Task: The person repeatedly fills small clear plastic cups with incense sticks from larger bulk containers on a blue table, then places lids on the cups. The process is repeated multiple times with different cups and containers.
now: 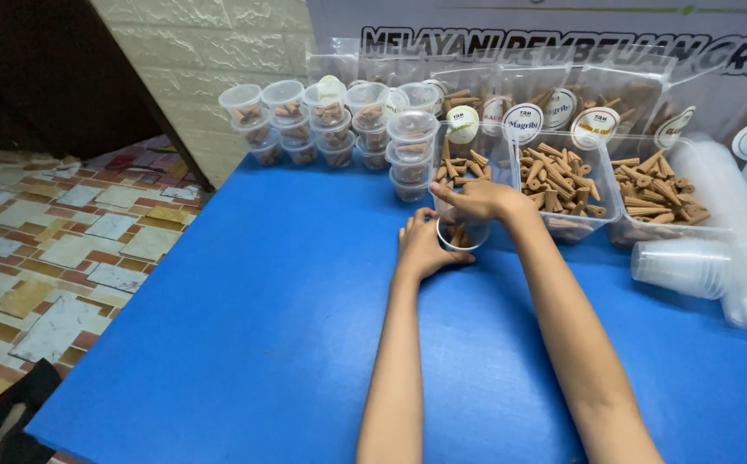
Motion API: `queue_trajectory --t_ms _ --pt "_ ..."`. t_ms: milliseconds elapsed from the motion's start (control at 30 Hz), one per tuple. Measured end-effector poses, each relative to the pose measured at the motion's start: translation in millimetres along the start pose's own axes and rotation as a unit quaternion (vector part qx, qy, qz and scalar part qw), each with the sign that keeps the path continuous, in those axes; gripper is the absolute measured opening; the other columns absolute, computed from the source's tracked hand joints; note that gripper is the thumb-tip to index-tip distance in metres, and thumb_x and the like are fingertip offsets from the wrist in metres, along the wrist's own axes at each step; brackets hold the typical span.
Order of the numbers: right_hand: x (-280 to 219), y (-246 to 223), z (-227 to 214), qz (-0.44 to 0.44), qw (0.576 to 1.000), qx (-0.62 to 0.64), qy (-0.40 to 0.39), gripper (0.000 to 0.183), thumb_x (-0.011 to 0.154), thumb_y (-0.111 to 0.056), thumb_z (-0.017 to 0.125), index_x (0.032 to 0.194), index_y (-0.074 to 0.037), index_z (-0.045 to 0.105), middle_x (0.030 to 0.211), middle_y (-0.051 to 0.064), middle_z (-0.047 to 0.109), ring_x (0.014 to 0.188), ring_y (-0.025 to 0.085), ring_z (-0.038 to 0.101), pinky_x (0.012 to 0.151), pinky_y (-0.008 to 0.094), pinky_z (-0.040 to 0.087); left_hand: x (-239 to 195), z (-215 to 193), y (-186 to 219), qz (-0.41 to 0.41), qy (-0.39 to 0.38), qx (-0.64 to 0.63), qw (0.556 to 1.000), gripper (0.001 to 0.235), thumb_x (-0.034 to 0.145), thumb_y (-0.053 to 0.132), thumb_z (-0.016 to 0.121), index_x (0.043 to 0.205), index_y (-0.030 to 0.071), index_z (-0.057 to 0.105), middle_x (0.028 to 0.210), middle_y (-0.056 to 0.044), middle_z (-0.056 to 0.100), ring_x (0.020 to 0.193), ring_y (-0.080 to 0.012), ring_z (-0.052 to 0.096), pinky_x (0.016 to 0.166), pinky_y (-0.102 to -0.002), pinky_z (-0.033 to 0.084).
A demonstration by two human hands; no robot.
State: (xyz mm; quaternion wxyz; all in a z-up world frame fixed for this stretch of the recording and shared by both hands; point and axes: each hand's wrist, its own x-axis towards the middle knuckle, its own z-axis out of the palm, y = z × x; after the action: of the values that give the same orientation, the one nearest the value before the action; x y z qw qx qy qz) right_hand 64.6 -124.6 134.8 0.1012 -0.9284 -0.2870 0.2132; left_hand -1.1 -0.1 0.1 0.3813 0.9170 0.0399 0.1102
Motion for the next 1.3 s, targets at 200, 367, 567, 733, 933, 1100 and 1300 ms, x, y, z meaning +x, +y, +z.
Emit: queue_trajectory --t_ms 200,367,567,733,933,1100,1300 --pt "18.1 13.7 6.5 -0.008 1.0 0.0 0.007 0.113 0.084 -0.089 0.01 0.094 -0.005 0.085 0.121 0.027 0.072 0.128 0.044 0.058 0.11 0.05 0.044 -1.9 -0.5 1.2 0.0 0.005 -0.004 1.0 0.087 0.045 0.064 0.09 0.119 0.022 0.07 0.137 -0.005 0.05 0.129 -0.0364 0.051 0.106 -0.046 0.039" --pt "10.3 7.5 3.3 0.012 1.0 -0.009 0.012 0.118 0.08 -0.093 0.011 0.095 -0.002 0.083 0.118 0.025 0.073 0.126 0.04 0.062 0.11 0.05 0.046 1.9 3.0 -3.5 -0.004 0.003 0.0 1.0 0.088 0.044 0.065 0.091 0.118 0.024 0.071 0.137 -0.003 0.051 0.13 -0.0349 0.051 0.107 -0.045 0.039" --pt "58.9 45.7 27.7 -0.025 0.996 -0.012 0.082 0.114 0.09 -0.09 0.017 0.082 0.005 0.08 0.102 0.033 0.074 0.113 0.046 0.067 0.099 0.051 0.051 -0.9 1.1 -0.1 -0.002 0.01 0.006 1.0 0.087 0.044 0.064 0.091 0.119 0.023 0.071 0.138 -0.005 0.051 0.129 -0.0349 0.051 0.106 -0.045 0.039" --pt "8.9 45.5 -0.3 -0.133 0.978 0.043 0.154 0.078 0.102 -0.065 0.032 0.08 -0.008 0.081 0.088 0.025 0.075 0.101 0.05 0.067 0.091 0.054 0.051 -8.8 -1.8 6.5 0.005 0.027 0.004 1.0 0.085 0.044 0.066 0.089 0.115 0.022 0.072 0.131 -0.005 0.055 0.127 -0.0328 0.051 0.105 -0.043 0.037" --pt "-50.7 46.1 5.6 -0.224 0.948 0.049 0.22 0.061 0.109 -0.044 0.042 0.079 -0.004 0.077 0.088 0.024 0.073 0.093 0.048 0.067 0.085 0.053 0.052 -18.4 4.3 8.6 0.082 0.048 0.018 0.995 0.077 0.053 0.068 0.085 0.11 0.019 0.071 0.118 -0.006 0.064 0.121 -0.0311 0.052 0.102 -0.046 0.036" --pt "-79.8 71.7 31.0 -0.162 0.968 0.037 0.186 0.063 0.107 -0.046 0.038 0.077 -0.01 0.081 0.092 0.023 0.075 0.095 0.049 0.067 0.086 0.055 0.053 -11.8 40.8 17.3 0.175 0.075 -0.013 0.982 0.074 0.056 0.074 0.081 0.104 0.018 0.069 0.11 -0.004 0.066 0.113 -0.0314 0.056 0.095 -0.048 0.041" --pt "-140.1 130.4 35.2 -0.001 0.99 0.004 0.14 0.074 0.102 -0.064 0.027 0.072 -0.026 0.083 0.096 0.01 0.079 0.099 0.042 0.071 0.09 0.051 0.054 -23.7 113.1 70.1 0.288 0.05 0.063 0.954 0.063 0.064 0.072 0.079 0.1 0.022 0.065 0.101 0.0 0.065 0.1 -0.0265 0.061 0.085 -0.045 0.045"
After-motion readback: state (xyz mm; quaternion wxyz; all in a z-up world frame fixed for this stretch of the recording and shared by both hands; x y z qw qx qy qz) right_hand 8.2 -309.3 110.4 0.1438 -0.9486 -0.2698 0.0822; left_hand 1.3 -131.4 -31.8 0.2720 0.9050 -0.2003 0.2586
